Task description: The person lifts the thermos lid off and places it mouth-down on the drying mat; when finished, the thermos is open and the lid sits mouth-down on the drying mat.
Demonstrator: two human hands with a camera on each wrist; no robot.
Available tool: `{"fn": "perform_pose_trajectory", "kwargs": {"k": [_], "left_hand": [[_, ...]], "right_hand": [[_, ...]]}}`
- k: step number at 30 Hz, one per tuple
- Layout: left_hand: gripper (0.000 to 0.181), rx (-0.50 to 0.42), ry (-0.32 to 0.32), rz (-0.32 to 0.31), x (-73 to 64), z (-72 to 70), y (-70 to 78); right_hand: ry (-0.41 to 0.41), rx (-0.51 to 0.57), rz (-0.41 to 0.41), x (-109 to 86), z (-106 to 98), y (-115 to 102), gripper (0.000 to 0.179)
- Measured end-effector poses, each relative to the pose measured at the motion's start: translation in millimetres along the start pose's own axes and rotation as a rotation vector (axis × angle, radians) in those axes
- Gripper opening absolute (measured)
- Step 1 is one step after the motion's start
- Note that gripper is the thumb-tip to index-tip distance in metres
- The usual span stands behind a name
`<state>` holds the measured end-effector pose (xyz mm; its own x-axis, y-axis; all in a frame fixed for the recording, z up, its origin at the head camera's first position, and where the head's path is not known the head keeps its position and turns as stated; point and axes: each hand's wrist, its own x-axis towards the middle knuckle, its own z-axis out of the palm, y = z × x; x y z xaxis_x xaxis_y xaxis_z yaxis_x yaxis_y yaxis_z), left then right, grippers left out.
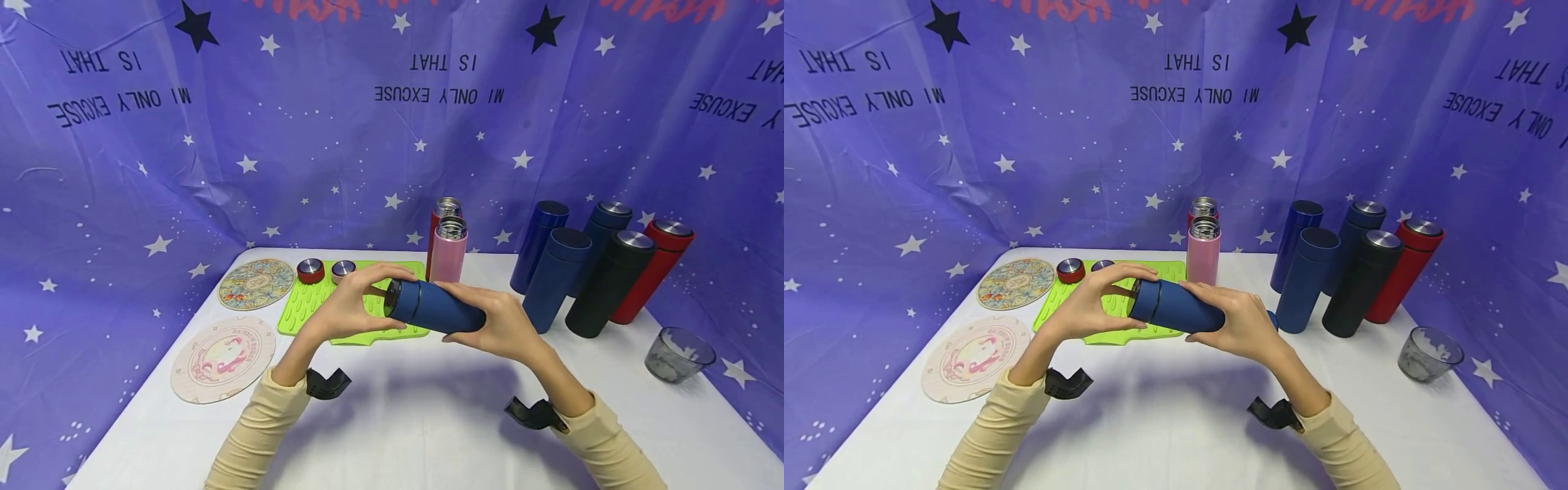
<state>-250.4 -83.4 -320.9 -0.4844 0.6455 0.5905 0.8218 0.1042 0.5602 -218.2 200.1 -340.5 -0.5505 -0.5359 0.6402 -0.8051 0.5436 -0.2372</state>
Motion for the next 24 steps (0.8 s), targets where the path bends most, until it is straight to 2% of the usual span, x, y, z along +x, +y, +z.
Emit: {"fn": "perform_pose_trajectory", "kwargs": {"k": [4,8,10,12,15,20,22,24], "left_hand": [[0.064,-0.030,0.042,-0.066,0.7,1.5,6.9],[0.057,-0.053,0.101,-0.185,3.3,0.6,29.2],[0.053,-0.050,0.110,-0.237,4.7,-0.7,39.7],[0.052,-0.035,0.098,-0.256,5.4,-1.7,44.9],[0.056,-0.015,0.061,-0.195,5.1,-2.7,42.3],[0.069,-0.019,-0.002,-0.021,1.9,-2.3,15.5],[0.071,-0.033,-0.023,0.016,1.1,-1.8,4.3],[0.070,-0.036,-0.037,0.034,1.0,-2.3,-0.6]], "right_hand": [[0.038,-0.049,-0.023,0.0,1.1,-1.4,0.083],[0.083,-0.154,-0.059,0.6,2.8,-3.1,0.083],[0.090,-0.190,-0.067,0.8,3.4,-3.4,0.083],[0.088,-0.188,-0.064,0.8,3.8,-2.9,0.083],[0.061,-0.117,-0.040,0.7,3.0,-1.4,0.084],[-0.037,0.096,0.053,0.0,-0.5,3.1,0.086],[-0.071,0.157,0.092,-0.9,-1.6,4.4,0.085],[-0.089,0.185,0.116,-1.6,-2.2,5.0,0.084]]}}
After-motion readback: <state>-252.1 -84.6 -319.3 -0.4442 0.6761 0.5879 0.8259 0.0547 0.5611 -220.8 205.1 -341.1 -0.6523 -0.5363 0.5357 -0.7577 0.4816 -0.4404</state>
